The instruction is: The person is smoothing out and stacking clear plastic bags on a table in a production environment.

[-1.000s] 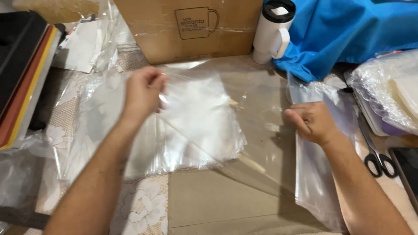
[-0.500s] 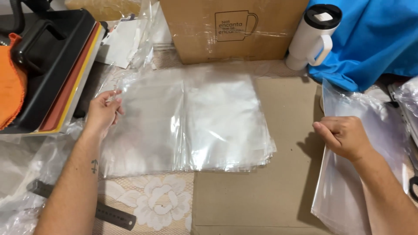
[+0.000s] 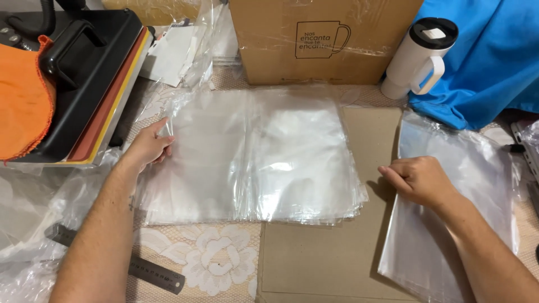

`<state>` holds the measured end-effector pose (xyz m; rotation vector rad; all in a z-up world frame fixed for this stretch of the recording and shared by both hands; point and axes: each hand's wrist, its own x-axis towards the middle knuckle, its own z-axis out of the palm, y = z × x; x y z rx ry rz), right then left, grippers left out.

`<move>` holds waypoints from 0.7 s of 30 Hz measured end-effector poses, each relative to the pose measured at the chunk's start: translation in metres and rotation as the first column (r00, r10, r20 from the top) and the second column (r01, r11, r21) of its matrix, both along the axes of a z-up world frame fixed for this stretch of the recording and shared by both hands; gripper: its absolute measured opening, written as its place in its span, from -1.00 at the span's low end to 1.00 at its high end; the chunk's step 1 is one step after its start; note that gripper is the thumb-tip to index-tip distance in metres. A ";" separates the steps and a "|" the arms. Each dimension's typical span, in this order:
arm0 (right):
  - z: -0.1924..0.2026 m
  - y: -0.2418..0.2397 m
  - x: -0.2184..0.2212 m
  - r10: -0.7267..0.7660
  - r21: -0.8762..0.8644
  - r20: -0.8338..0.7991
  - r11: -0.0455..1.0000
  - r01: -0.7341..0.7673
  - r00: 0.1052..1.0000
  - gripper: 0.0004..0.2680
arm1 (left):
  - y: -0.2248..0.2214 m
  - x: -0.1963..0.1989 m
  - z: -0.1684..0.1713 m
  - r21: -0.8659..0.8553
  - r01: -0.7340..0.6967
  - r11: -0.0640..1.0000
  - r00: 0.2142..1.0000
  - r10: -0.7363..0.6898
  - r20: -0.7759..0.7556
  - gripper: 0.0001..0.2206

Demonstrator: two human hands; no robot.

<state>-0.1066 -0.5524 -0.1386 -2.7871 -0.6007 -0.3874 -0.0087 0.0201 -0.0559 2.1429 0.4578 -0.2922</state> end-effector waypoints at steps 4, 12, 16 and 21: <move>0.009 0.016 -0.003 -0.045 -0.070 -0.102 0.997 0.038 0.994 -0.61 | -0.005 0.001 0.000 0.060 0.018 0.998 0.999 -0.015 -0.046 -0.40; 0.021 -0.053 -0.030 -0.451 0.047 -0.061 0.890 0.454 0.891 -0.28 | -0.036 0.002 -0.054 0.668 0.224 0.710 0.557 -0.656 0.510 -0.37; 0.048 -0.058 -0.061 -0.626 -0.077 -0.310 0.766 0.638 0.715 -0.22 | -0.117 -0.046 -0.041 0.571 0.682 0.458 0.517 -0.854 0.068 -0.22; 0.056 -0.051 -0.075 -0.688 -0.150 -0.431 0.693 0.706 0.584 -0.32 | -0.141 -0.063 -0.027 0.486 0.790 0.373 0.497 -0.854 -0.153 -0.10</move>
